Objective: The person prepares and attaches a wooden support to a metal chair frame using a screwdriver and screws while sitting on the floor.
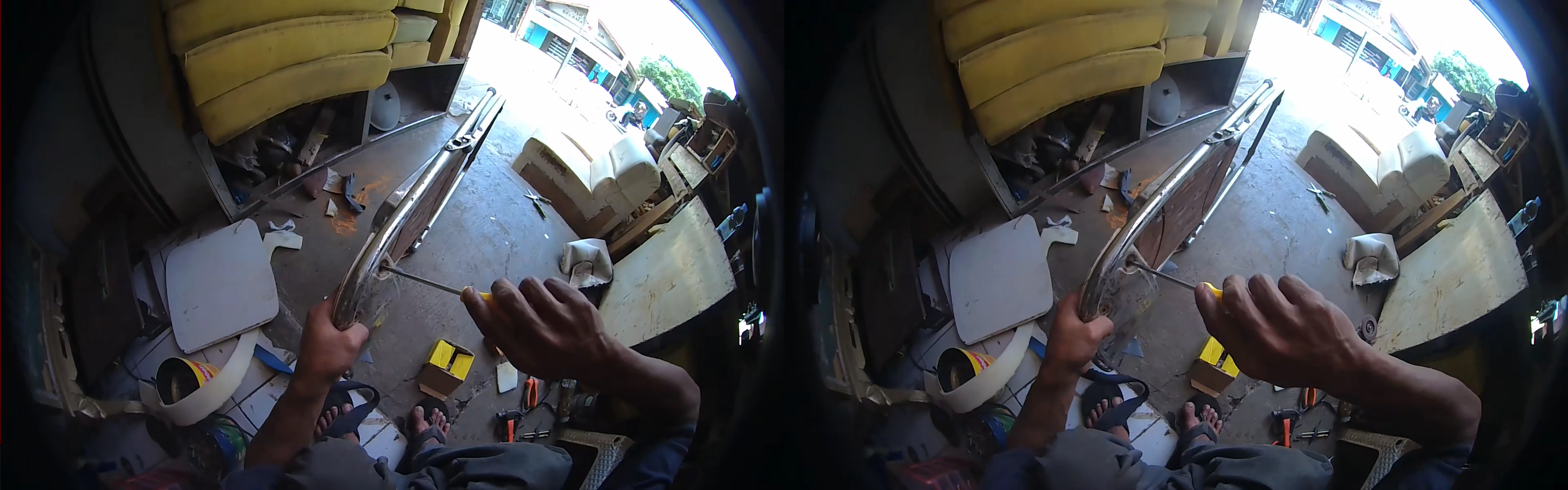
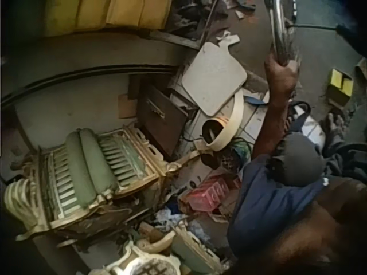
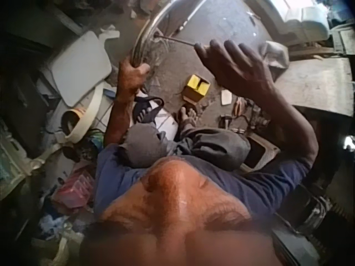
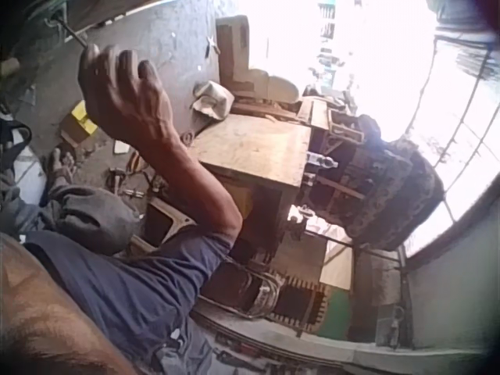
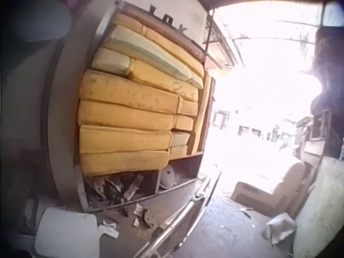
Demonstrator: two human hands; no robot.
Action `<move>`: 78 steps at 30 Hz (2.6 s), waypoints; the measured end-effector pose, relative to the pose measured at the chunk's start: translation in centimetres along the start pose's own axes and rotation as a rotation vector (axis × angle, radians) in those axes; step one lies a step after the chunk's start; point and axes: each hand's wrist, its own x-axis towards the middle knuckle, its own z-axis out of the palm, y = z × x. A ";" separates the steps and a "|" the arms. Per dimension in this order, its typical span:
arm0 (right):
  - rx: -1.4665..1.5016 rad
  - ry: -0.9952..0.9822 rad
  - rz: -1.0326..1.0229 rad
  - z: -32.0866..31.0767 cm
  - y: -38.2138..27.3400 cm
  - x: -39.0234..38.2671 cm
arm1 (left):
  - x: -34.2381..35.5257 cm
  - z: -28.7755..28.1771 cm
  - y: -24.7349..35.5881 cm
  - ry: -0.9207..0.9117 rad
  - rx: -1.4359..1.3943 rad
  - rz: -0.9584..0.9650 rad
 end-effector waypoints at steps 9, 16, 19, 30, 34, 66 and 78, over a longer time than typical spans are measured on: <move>0.301 -0.028 0.161 1.0 0.6 0.3 | 0.1 -0.2 -0.5 0.004 -0.033 0.050; 0.812 -0.179 0.478 0.6 1.5 1.0 | 0.3 0.1 -0.2 -0.023 -0.011 0.036; 0.919 -0.253 0.585 0.0 1.9 1.5 | 0.3 0.2 -0.3 -0.019 -0.056 0.039; 0.835 0.091 0.815 4.9 -0.4 -3.5 | -0.8 -2.6 -2.3 -0.105 -0.142 0.139; 1.292 0.352 1.266 12.9 -5.5 -8.1 | -1.2 -2.9 -2.9 -0.071 -0.070 0.084; 2.385 0.735 2.262 27.7 -29.4 -12.7 | -3.1 -5.0 -10.3 0.218 -0.686 -0.463; 1.935 0.615 2.324 20.9 -29.3 -18.7 | -8.5 -5.5 -24.2 0.172 -0.791 -0.719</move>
